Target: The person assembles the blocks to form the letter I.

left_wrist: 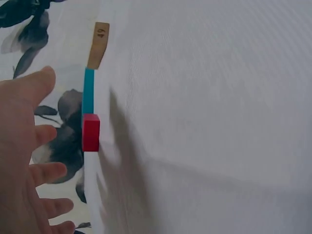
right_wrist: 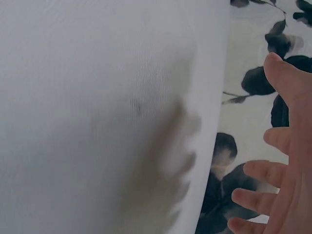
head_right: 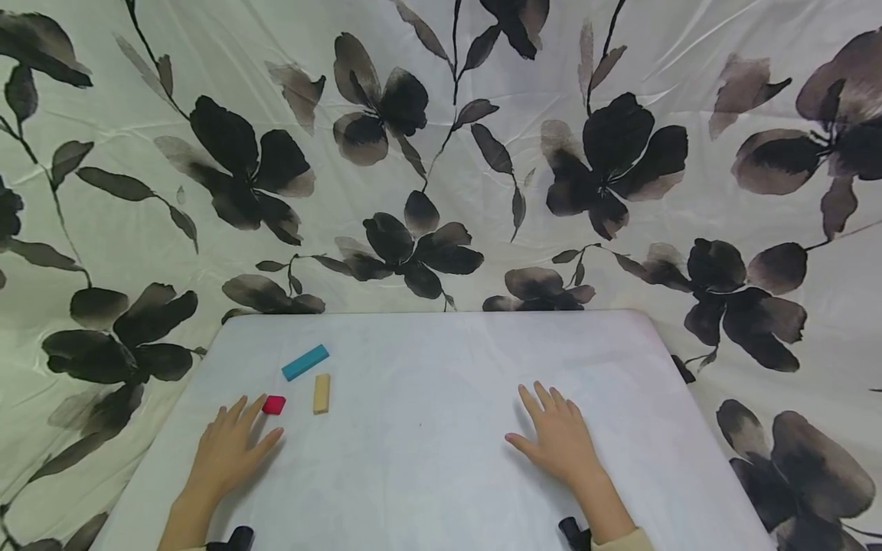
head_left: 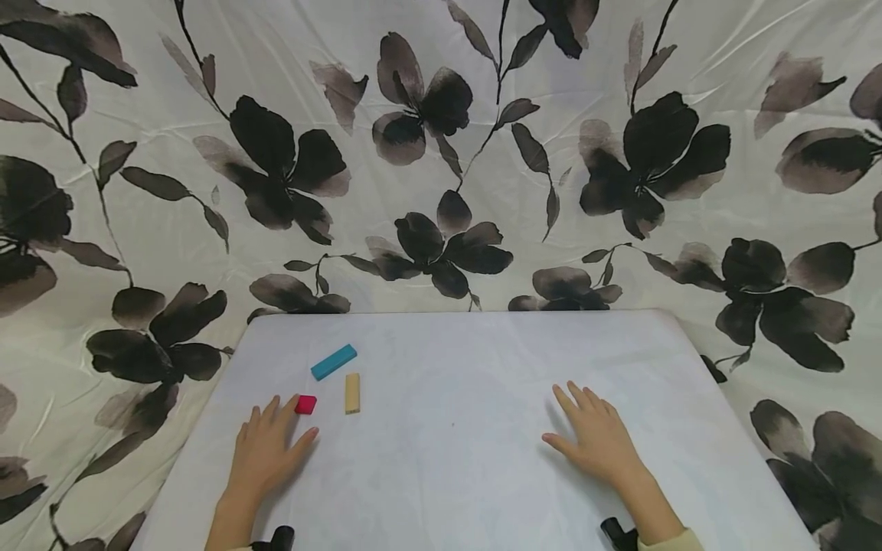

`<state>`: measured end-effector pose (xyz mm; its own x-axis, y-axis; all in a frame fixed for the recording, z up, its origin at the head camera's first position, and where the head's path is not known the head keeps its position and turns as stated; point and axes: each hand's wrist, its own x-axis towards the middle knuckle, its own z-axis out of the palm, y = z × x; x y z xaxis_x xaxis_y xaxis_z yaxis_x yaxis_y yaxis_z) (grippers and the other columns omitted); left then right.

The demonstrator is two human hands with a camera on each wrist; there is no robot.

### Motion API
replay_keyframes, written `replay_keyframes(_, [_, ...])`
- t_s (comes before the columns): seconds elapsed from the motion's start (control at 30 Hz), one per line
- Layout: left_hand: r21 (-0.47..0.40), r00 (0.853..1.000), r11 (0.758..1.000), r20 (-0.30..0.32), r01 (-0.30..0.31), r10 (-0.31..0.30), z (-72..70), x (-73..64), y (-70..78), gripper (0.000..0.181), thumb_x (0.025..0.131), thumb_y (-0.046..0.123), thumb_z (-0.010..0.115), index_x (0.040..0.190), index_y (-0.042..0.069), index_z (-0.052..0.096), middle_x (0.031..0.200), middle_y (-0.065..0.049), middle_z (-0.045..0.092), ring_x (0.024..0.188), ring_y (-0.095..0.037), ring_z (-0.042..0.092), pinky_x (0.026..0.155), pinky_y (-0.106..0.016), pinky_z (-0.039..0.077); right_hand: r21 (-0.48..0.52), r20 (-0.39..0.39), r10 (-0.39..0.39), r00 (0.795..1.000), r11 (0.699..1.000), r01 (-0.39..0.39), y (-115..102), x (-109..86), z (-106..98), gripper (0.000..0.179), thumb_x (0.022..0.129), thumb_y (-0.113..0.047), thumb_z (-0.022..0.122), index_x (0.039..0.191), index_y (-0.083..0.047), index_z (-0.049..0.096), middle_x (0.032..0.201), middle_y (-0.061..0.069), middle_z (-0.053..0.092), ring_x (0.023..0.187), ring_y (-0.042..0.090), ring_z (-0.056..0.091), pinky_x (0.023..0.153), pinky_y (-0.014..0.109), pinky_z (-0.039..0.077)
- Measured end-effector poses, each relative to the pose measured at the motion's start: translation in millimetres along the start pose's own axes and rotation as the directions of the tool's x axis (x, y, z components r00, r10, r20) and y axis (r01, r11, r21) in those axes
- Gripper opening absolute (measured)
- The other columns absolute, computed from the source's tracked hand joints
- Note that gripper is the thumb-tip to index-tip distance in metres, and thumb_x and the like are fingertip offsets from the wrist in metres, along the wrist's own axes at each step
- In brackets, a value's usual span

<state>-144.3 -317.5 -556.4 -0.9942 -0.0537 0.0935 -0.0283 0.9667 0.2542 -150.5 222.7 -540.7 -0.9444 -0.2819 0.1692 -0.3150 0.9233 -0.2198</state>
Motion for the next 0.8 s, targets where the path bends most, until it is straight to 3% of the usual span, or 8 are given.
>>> replay_keyframes(0.23, [-0.047,0.998,0.998,-0.054,-0.033,0.030,3.4,-1.1,12.8,0.070,0.090,0.048,0.062,0.139,0.000,0.048,0.138,-0.032,0.041,0.126,-0.058,0.033,0.098,-0.070,0.025,0.094,-0.043,-0.042,0.998,0.994,0.046,-10,3.0,9,0.075,0.084,-0.049,0.071,0.143,-0.008,0.048,0.138,0.018,0.051,0.124,0.037,0.048,0.094,0.057,0.039])
replay_keyframes(0.43, [-0.092,0.996,0.995,-0.084,-0.028,0.020,10.4,-3.2,19.7,0.061,0.089,0.037,0.067,0.135,0.001,0.052,0.136,-0.029,0.044,0.125,-0.050,0.038,0.097,-0.068,0.030,0.133,-0.021,-0.042,0.999,0.990,0.045,-23,3.8,15,0.063,0.086,-0.044,0.071,0.136,-0.008,0.056,0.136,0.013,0.054,0.119,0.033,0.054,0.091,0.052,0.043])
replay_keyframes(0.8, [-0.170,0.987,0.985,-0.159,-0.021,-0.006,11.3,11.1,23.0,0.048,0.090,0.025,0.068,0.131,0.002,0.057,0.135,-0.025,0.047,0.121,-0.048,0.044,0.096,-0.064,0.035,0.200,-0.026,-0.104,0.994,0.974,0.108,-49,4.4,28,0.050,0.088,-0.039,0.071,0.130,-0.014,0.061,0.125,0.001,0.061,0.112,0.023,0.059,0.088,0.044,0.047])
